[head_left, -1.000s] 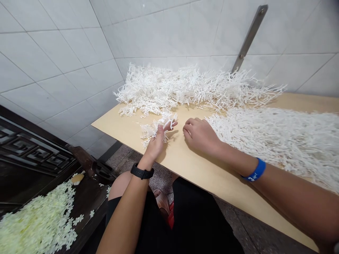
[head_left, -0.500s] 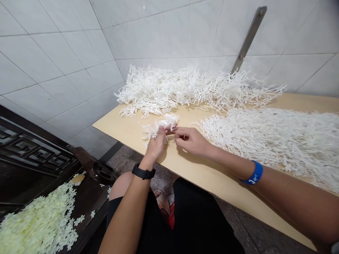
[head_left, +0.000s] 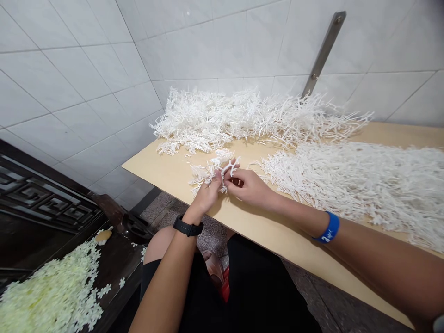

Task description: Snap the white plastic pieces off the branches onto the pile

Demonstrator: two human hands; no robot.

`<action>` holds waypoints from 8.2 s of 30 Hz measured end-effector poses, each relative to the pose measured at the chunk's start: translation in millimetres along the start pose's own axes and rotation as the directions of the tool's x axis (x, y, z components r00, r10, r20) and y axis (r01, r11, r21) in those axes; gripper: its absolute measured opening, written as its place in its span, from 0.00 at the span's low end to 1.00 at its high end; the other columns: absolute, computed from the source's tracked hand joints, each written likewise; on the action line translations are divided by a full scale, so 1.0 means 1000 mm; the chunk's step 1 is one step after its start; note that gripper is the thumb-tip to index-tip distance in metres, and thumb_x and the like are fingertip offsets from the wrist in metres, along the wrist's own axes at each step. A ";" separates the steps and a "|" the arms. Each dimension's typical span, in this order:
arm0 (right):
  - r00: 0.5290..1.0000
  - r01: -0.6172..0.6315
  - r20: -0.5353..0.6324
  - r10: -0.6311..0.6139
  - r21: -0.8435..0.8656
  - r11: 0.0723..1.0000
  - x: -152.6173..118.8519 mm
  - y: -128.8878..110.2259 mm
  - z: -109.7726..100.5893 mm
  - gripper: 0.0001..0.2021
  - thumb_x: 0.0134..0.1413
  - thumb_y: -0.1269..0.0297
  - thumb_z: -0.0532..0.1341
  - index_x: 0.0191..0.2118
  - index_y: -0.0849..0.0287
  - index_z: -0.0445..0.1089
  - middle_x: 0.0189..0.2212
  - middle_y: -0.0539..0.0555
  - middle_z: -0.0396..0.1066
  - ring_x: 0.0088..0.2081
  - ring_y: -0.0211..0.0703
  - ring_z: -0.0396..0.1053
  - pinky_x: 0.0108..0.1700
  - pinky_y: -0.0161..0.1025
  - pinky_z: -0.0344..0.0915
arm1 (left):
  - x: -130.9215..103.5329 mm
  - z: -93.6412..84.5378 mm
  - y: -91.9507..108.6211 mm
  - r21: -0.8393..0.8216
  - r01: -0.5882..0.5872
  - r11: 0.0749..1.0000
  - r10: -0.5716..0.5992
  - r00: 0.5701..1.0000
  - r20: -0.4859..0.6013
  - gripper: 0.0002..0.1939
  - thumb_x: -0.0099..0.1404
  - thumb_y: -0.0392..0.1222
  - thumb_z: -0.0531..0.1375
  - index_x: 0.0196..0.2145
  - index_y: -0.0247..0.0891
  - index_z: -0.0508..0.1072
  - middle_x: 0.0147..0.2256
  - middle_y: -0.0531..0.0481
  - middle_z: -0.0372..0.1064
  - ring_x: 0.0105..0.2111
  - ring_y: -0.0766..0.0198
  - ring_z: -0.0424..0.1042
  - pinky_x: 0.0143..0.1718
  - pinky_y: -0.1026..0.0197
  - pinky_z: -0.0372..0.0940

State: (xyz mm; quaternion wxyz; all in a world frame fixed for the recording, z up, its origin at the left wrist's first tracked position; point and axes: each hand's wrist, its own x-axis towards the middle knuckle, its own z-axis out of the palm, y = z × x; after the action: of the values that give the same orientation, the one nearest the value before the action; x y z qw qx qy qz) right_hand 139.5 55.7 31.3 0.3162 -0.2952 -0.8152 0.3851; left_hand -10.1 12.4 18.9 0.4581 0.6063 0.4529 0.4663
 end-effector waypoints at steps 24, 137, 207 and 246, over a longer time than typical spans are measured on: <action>0.991 -0.117 0.085 0.107 0.136 0.984 0.002 0.002 0.000 0.07 0.54 0.69 0.57 0.26 0.61 0.68 0.24 0.50 0.67 0.26 0.37 0.62 0.30 0.36 0.55 | -0.001 -0.002 -0.001 -0.038 0.025 0.999 -0.025 1.000 -0.014 0.34 0.71 0.65 0.39 0.67 0.50 0.57 0.65 0.52 0.58 0.66 0.55 0.55 0.67 0.52 0.50; 0.981 -0.034 -0.169 -0.095 -0.635 0.772 -0.007 0.027 -0.025 0.15 0.58 0.77 0.52 0.47 0.65 0.72 0.49 0.67 0.70 0.51 0.59 0.64 0.53 0.58 0.56 | 0.001 0.000 -0.017 -0.230 0.023 0.973 -0.151 0.816 -0.557 0.27 0.64 0.63 0.55 0.37 0.34 0.78 0.39 0.39 0.79 0.48 0.51 0.76 0.52 0.51 0.66; 0.952 -0.296 0.159 0.261 0.273 0.915 0.005 0.002 -0.007 0.27 0.49 0.39 0.64 0.20 0.58 0.62 0.14 0.46 0.59 0.18 0.34 0.55 0.22 0.35 0.50 | -0.016 0.003 -0.014 0.729 -0.202 0.654 0.388 0.917 -0.093 0.25 0.69 0.32 0.52 0.62 0.47 0.65 0.62 0.46 0.62 0.62 0.50 0.59 0.62 0.46 0.53; 0.964 0.200 0.161 -0.210 0.075 0.977 0.002 0.004 -0.013 0.13 0.63 0.63 0.56 0.42 0.56 0.79 0.38 0.55 0.79 0.39 0.47 0.73 0.43 0.42 0.66 | -0.016 -0.034 0.008 -0.235 0.058 0.970 -0.005 0.976 0.220 0.30 0.65 0.64 0.54 0.57 0.45 0.73 0.61 0.45 0.64 0.66 0.48 0.56 0.65 0.47 0.52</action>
State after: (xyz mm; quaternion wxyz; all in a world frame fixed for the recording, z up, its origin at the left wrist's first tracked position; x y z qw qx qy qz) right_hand 149.3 65.4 35.1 0.2930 -0.1667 -0.8535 0.3974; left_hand -44.6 -0.1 28.7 0.5822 0.5865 0.3501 0.4411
